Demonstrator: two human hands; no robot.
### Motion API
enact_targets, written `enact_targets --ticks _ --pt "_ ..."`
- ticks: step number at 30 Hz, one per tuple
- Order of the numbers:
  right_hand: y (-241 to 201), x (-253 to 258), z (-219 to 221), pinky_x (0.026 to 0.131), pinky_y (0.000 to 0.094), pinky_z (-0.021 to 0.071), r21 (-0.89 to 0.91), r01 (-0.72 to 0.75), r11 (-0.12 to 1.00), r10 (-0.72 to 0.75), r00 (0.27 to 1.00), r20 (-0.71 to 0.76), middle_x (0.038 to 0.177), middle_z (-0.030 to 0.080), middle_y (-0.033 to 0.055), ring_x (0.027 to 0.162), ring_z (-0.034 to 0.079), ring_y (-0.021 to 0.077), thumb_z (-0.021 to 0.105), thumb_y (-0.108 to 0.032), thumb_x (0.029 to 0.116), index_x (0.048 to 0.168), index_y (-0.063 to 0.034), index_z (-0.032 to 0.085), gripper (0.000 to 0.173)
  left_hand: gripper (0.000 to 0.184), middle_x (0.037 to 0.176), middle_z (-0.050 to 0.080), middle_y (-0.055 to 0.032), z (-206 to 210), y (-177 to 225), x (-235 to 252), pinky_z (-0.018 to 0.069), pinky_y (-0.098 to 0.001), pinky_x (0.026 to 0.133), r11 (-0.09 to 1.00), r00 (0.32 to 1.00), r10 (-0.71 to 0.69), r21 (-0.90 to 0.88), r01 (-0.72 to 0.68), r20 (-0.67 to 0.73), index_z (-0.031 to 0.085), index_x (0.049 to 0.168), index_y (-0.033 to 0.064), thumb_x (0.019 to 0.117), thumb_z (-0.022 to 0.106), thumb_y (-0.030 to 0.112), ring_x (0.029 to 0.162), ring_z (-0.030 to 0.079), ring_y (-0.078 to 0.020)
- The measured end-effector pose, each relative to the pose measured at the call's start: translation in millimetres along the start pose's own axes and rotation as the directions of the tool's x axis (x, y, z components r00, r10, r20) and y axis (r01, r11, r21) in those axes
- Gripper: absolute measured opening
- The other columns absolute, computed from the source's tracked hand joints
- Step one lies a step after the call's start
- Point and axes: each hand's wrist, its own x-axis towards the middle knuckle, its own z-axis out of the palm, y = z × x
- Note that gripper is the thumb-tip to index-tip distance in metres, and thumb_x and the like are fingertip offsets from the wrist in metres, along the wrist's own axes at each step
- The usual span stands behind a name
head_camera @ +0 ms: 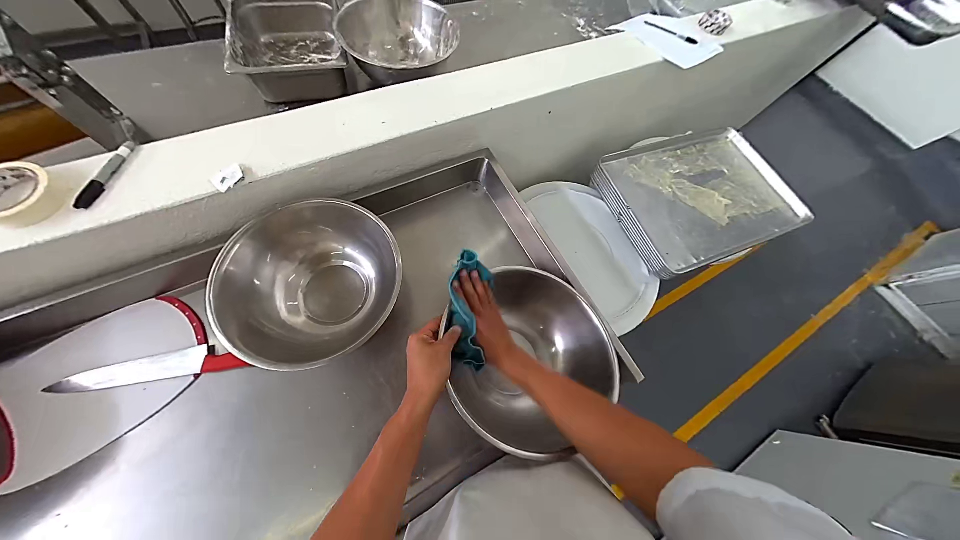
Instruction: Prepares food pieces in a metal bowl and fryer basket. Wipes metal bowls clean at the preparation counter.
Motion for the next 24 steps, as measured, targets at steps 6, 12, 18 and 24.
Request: enact_targets --ticks 6,12,18,24 --pt "42 -82 -104 0.123 0.0618 0.0221 -0.311 -0.023 0.950 0.215 0.771 0.599 0.154 0.046 0.0263 0.150 0.034 0.0418 0.058 0.003 0.0917 0.143 0.0057 0.054 0.051 0.026 0.091 0.075 -0.0097 -18 30 -15 0.0583 -0.0380 0.071 0.976 0.958 0.202 0.124 -0.179 -0.206 0.073 0.119 0.0045 0.0956 0.064 -0.001 0.073 0.069 -0.0156" --pt "-128 -43 -99 0.082 0.0332 0.0587 0.717 -0.697 -0.015 0.463 0.631 0.622 0.100 0.071 0.0069 0.093 0.069 0.0131 0.040 -0.008 0.1035 0.114 -0.0002 0.064 0.027 0.028 0.081 0.070 -0.0076 -18 47 -25 0.0510 -0.0326 0.059 0.947 0.926 0.318 0.108 -0.302 -0.202 0.073 0.122 0.0056 0.0963 0.062 0.001 0.061 0.058 -0.0125" --pt "-101 -49 -224 0.079 0.0325 0.0630 0.936 -0.161 -0.312 0.707 0.619 0.342 0.101 0.076 0.0037 0.093 0.074 0.0137 0.035 -0.033 0.1075 0.104 -0.0163 0.068 0.037 0.037 0.111 0.071 -0.0075 -107 85 -49 0.0617 -0.0342 0.079 0.808 0.785 0.178 -0.367 -0.461 -0.593 0.060 0.133 0.0042 0.0973 0.059 -0.002 0.092 0.071 -0.0139" --pt "-171 -1 -254 0.090 0.0161 0.0555 0.983 -0.134 0.126 0.432 0.899 0.067 0.098 0.077 -0.0070 0.097 0.071 -0.0019 0.064 -0.040 0.0958 0.101 -0.0103 0.072 0.032 0.044 0.106 0.072 -0.0123 -125 94 -86 0.0625 -0.0386 0.069 0.808 0.945 0.054 -0.542 -0.231 -0.322 0.058 0.137 0.0081 0.0950 0.054 -0.006 0.083 0.072 -0.0203"
